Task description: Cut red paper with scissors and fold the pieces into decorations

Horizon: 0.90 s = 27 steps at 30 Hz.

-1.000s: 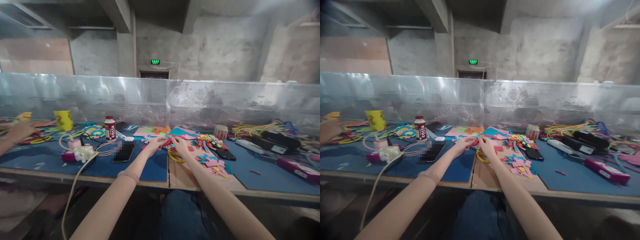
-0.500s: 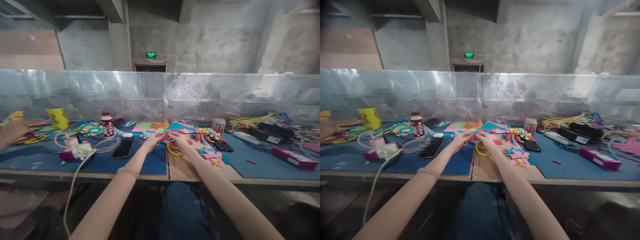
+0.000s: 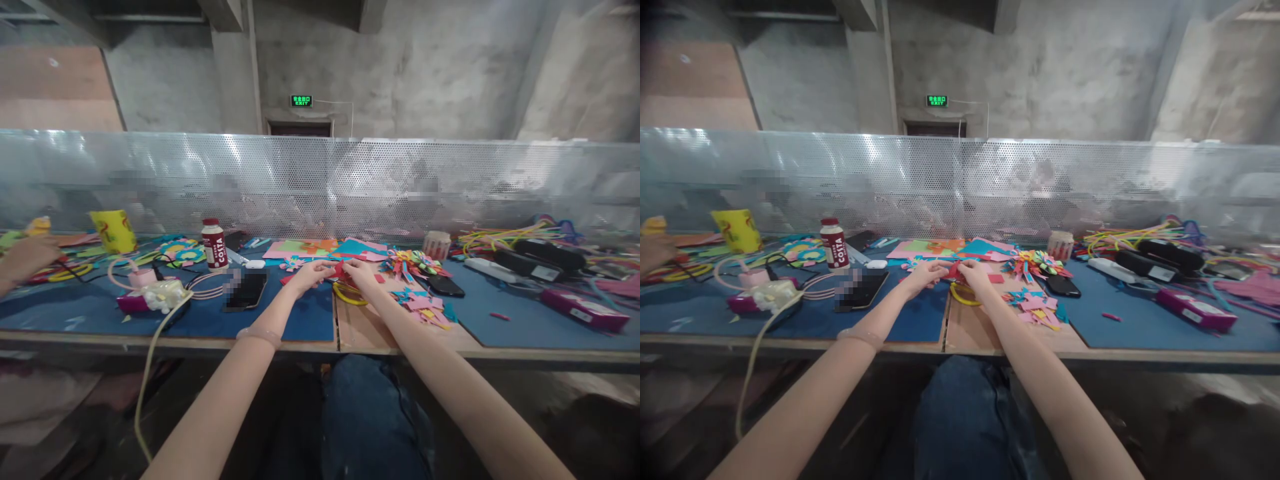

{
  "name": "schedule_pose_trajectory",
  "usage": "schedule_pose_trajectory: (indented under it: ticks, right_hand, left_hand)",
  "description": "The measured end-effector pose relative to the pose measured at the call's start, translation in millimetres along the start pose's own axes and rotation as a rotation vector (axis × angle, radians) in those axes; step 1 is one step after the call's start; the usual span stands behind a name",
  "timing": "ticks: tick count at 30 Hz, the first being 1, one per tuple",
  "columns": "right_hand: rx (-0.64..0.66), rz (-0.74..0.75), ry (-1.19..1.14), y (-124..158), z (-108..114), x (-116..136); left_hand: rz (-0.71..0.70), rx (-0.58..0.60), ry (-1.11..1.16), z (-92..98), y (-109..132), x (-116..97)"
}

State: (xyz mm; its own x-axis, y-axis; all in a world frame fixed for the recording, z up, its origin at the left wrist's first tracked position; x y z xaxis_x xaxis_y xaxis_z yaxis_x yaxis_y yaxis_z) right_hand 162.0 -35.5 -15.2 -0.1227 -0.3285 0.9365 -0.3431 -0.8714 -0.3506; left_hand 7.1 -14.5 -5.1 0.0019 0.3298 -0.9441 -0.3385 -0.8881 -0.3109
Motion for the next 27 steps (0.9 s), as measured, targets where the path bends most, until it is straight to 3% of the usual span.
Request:
schedule_pose_trajectory:
  ticks: [5,10,17,23,27]
  right_hand:
    - [-0.01,0.007,0.015,1,1,2]
    - [-0.001,0.092,0.093,1,0,2]
    - [0.009,0.076,0.098,2,-1,4]
    - [-0.03,0.317,0.202,-3,0,3]
    - [-0.091,0.588,0.463,-1,4,6]
  left_hand:
    - [-0.153,-0.02,-0.052,-6.0,2,-5]
    - [-0.15,-0.061,-0.133,-4.9,-1,-3]
    - [-0.172,0.011,-0.117,-9.1,-2,0]
    - [-0.178,-0.062,-0.246,-4.7,-4,2]
    - [-0.105,-0.142,-0.173,-1.5,-9,6]
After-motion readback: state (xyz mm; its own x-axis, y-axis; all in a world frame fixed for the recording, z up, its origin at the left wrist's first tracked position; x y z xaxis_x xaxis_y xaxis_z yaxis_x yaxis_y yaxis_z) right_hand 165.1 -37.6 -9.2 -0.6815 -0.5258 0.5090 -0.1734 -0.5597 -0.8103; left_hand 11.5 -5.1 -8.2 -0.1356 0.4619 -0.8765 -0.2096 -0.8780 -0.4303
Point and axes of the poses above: each hand's wrist, its own y-axis away from the middle knuckle, its own z-axis out of the back of the hand, x = y × z, the point moved 1 cm from there along -y, towards the middle knuckle, and after that the axes turned 10 degrees about -x, right-handed, at the moved point
